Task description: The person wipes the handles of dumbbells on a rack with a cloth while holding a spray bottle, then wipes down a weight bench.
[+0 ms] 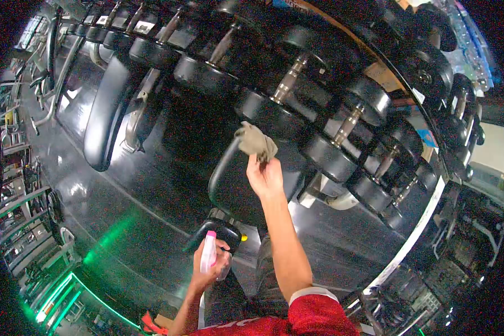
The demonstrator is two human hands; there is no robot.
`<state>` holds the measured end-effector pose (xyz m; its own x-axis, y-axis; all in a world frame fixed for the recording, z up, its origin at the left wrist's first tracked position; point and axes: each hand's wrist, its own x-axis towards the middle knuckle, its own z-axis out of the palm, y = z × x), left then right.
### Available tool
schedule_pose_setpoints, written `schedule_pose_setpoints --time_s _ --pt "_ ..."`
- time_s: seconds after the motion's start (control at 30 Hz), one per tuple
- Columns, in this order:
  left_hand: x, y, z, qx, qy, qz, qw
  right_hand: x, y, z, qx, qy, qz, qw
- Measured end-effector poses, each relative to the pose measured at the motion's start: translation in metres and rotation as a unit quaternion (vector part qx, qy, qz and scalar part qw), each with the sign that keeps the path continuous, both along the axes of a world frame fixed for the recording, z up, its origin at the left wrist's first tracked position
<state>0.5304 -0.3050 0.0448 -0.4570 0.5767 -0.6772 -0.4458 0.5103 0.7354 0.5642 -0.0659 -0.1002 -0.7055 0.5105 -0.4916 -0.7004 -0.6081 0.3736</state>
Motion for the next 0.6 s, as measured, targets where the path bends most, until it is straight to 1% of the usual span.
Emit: schedule_pose_setpoints --time_s 0.03,0.07,0.13,0.17,0.23,0.27,0.3,0.33,0.37,0.4,0.43,0.5,0.53,0.57,0.6 --pt "0.0 -0.001 -0.003 0.001 -0.001 -0.001 1.0 0.001 -0.003 0.016 -0.042 0.035 0.003 0.998" --pt "0.0 -0.003 -0.007 0.0 0.004 -0.008 1.0 0.004 -0.005 0.012 -0.042 0.035 0.002 0.999" --pt "-0.002 -0.004 -0.009 -0.002 0.009 -0.016 1.0 0.01 -0.01 -0.013 0.116 0.014 0.088 0.989" --pt "-0.003 -0.003 -0.007 -0.01 0.021 -0.035 0.999 0.005 -0.001 -0.046 -0.042 -0.04 0.079 0.995" --pt "-0.004 -0.003 -0.004 -0.02 0.034 -0.052 0.998 -0.024 0.016 -0.095 -0.127 -0.134 0.063 0.981" --pt "-0.003 -0.004 -0.003 -0.026 0.052 -0.056 0.997 -0.045 0.024 -0.114 -0.023 0.083 0.056 0.995" --pt "-0.004 -0.006 -0.002 -0.033 0.069 -0.061 0.995 -0.065 0.028 -0.127 0.082 0.295 0.044 0.951" --pt "-0.005 -0.007 -0.005 -0.036 0.071 -0.062 0.995 -0.084 0.033 -0.114 -0.045 0.106 0.007 0.993" --pt "-0.004 -0.011 -0.007 -0.043 0.084 -0.062 0.994 -0.099 0.033 -0.085 -0.171 -0.093 -0.028 0.981" --pt "-0.004 -0.013 -0.007 -0.048 0.097 -0.063 0.992 -0.109 0.028 -0.06 -0.132 -0.165 -0.011 0.977" --pt "-0.006 -0.011 -0.006 -0.047 0.098 -0.064 0.992 -0.107 0.021 -0.101 -0.047 0.073 -0.034 0.996" --pt "-0.011 -0.007 0.0 -0.055 0.094 -0.058 0.992 -0.106 0.025 -0.062 -0.091 0.161 0.004 0.983" --pt "-0.01 -0.005 -0.001 -0.05 0.086 -0.037 0.994 -0.101 0.027 -0.042 -0.146 0.168 0.003 0.975" --pt "-0.011 -0.005 -0.001 -0.046 0.087 -0.038 0.994 -0.092 0.03 -0.024 -0.199 0.175 0.001 0.964" --pt "-0.013 -0.005 -0.002 -0.031 0.111 -0.067 0.991 -0.081 0.028 -0.009 -0.193 0.185 -0.001 0.964"
